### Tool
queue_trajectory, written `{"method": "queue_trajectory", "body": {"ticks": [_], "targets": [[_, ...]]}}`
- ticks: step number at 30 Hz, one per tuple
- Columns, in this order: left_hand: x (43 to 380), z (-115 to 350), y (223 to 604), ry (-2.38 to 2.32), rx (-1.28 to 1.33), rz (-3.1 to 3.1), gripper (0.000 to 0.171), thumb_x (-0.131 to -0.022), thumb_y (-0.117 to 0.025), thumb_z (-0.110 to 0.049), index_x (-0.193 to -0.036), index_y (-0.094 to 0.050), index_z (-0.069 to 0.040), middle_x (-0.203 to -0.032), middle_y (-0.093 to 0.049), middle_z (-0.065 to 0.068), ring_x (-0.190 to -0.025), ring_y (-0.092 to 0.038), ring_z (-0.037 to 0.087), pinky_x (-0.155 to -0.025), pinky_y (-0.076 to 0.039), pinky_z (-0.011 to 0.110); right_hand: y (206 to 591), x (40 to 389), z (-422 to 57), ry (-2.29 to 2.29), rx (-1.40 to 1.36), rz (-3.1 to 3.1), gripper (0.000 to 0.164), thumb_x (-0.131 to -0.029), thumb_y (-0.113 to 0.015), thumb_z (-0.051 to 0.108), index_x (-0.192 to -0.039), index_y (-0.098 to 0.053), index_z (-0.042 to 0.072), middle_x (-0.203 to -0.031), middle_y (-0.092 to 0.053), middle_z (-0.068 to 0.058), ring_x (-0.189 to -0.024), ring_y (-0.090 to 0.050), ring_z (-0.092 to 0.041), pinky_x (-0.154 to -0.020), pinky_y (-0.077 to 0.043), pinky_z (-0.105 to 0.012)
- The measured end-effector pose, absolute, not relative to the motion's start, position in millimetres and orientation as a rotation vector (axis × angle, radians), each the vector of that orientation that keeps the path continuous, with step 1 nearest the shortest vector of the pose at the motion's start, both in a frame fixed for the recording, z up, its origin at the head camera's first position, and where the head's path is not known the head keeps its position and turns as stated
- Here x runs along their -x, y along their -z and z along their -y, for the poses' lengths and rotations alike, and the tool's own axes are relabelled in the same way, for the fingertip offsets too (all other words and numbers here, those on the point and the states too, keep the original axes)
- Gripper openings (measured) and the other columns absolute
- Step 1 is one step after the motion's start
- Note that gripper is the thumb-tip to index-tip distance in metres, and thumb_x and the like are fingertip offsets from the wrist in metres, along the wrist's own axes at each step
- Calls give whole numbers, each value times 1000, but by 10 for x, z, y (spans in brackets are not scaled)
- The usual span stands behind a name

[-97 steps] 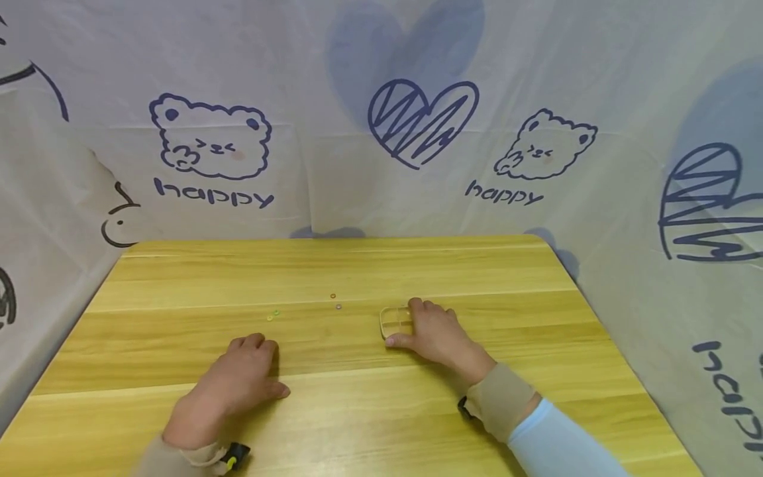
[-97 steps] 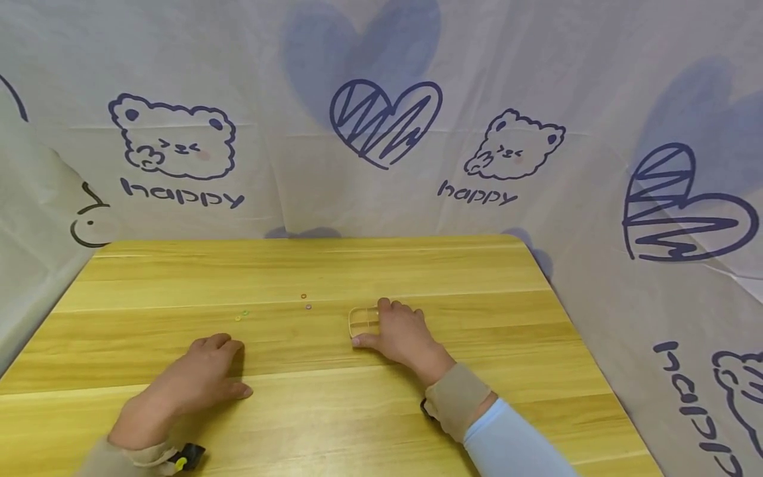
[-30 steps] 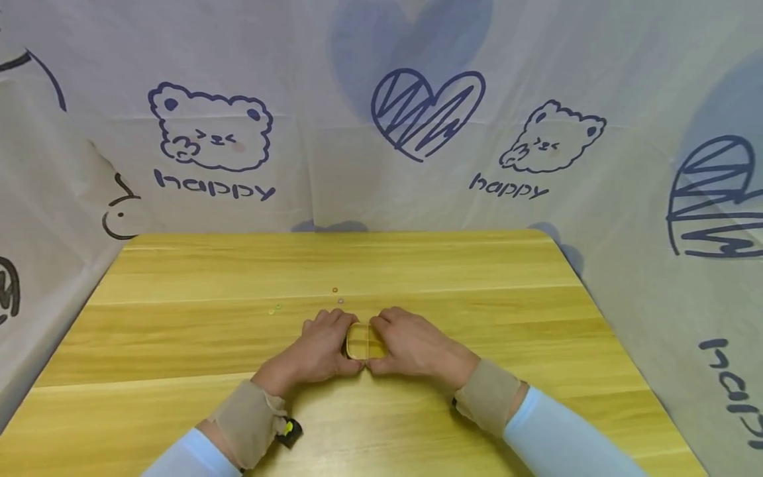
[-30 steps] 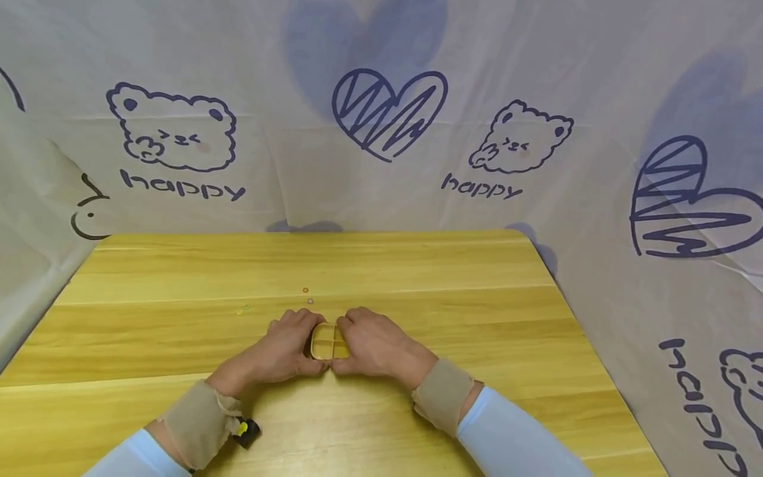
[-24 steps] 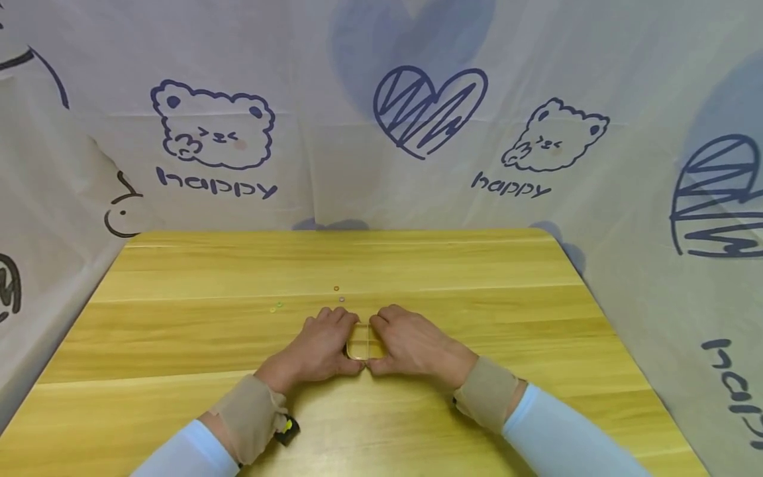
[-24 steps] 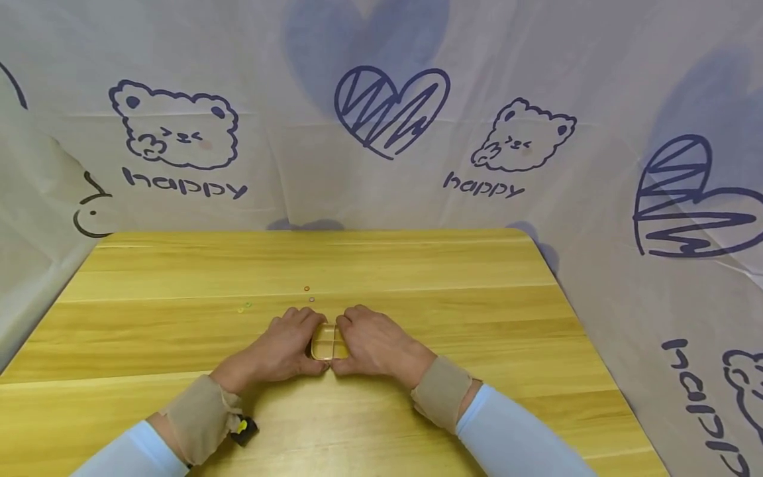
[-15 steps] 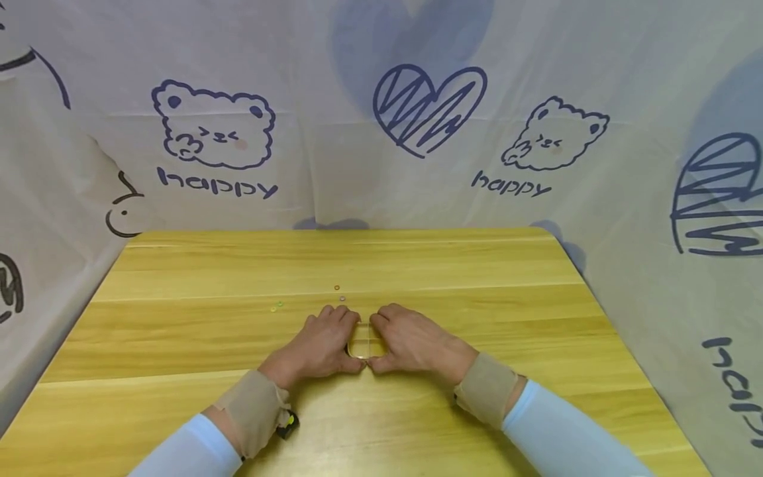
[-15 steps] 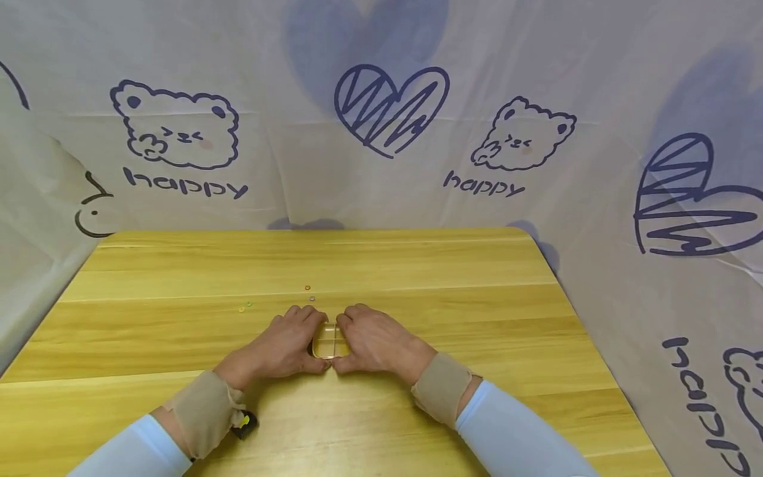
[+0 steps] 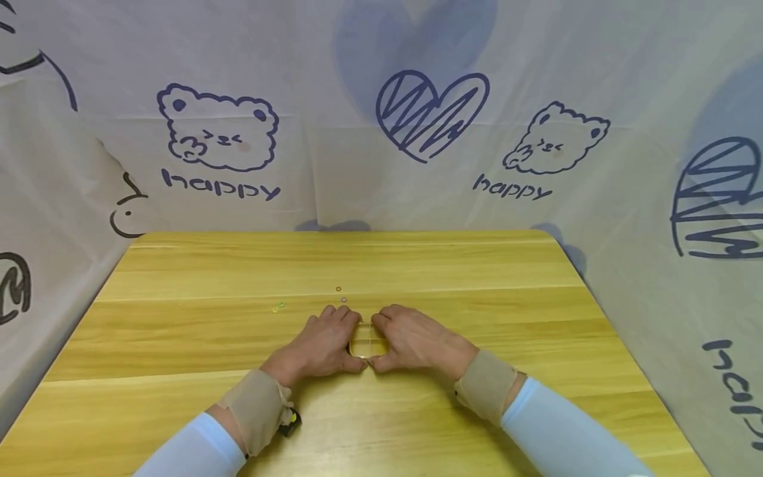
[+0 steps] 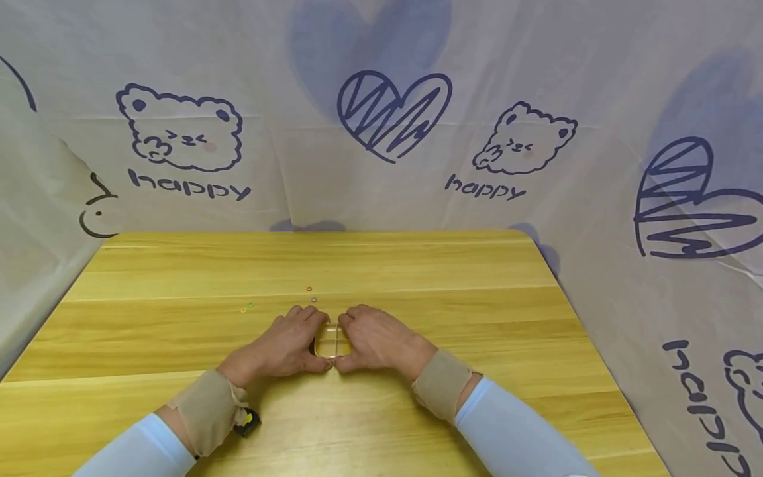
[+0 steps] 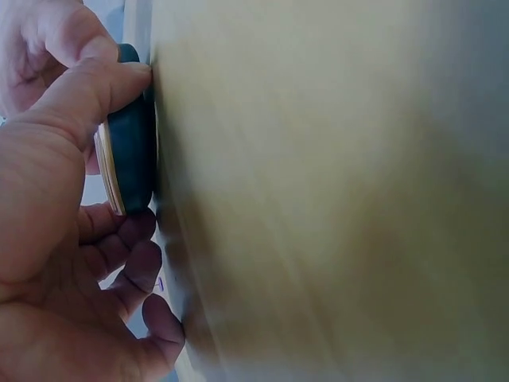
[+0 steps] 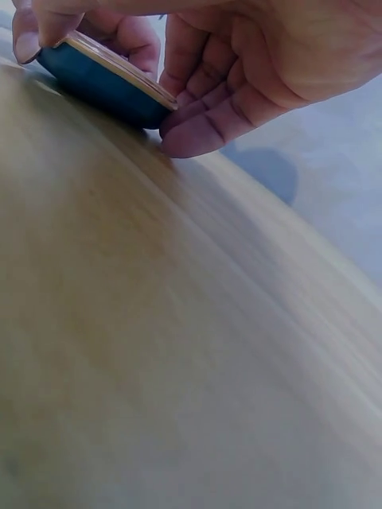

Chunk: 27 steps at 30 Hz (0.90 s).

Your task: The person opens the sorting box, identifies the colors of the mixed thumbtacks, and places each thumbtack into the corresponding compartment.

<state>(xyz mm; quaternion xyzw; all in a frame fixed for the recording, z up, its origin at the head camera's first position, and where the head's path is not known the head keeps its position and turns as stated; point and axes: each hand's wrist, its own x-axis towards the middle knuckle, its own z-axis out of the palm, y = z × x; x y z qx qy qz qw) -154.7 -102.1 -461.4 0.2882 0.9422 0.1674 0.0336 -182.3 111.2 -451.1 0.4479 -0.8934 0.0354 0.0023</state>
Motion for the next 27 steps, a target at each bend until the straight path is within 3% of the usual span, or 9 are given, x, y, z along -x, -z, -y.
{"method": "queue_trajectory", "body": {"ticks": [8,12,17,24,27], "targets": [[1559,1035,4625,-519,-892,-2893,72,-75,-73,-54,-124,-53,-6,-110,-55,5,-97,-46,26,-71,-43,42,4485,1867,-1118,-221,-1399,2886,48,-80,-61,57,-96,-59,12,-85,-54,4,-73,-50,-12,-69,-48,-31],[1561,1055,4634,-525,-878,-2871,72,-75,-74,-54,-124,-53,-7,-110,-55,4,-96,-46,25,-73,-43,42,4463,1877,-1130,-380,-1376,2958,52,-83,-61,55,-109,-64,10,-93,-60,3,-77,-54,-12,-71,-49,-30],[1559,1044,4611,-570,-797,-2821,72,-72,-78,-53,-121,-53,-7,-107,-55,4,-94,-44,25,-77,-41,43,4471,1867,-1162,-471,-1341,3028,64,-83,-61,59,-124,-61,11,-102,-60,5,-81,-54,-11,-70,-47,-27],[1565,1002,4641,-632,-680,-2842,74,-68,-80,-53,-119,-53,-7,-105,-55,4,-94,-44,25,-77,-39,43,4469,1854,-1231,-522,-1297,3077,77,-81,-67,58,-138,-50,11,-131,-56,-3,-113,-52,-15,-97,-46,-35],[1563,992,4671,-686,-640,-2852,78,-67,-81,-56,-120,-53,-6,-107,-55,5,-95,-45,26,-78,-39,45,4473,1860,-1269,-582,-1296,3066,73,-82,-70,54,-138,-50,12,-135,-55,-3,-118,-51,-15,-100,-45,-37]]}}
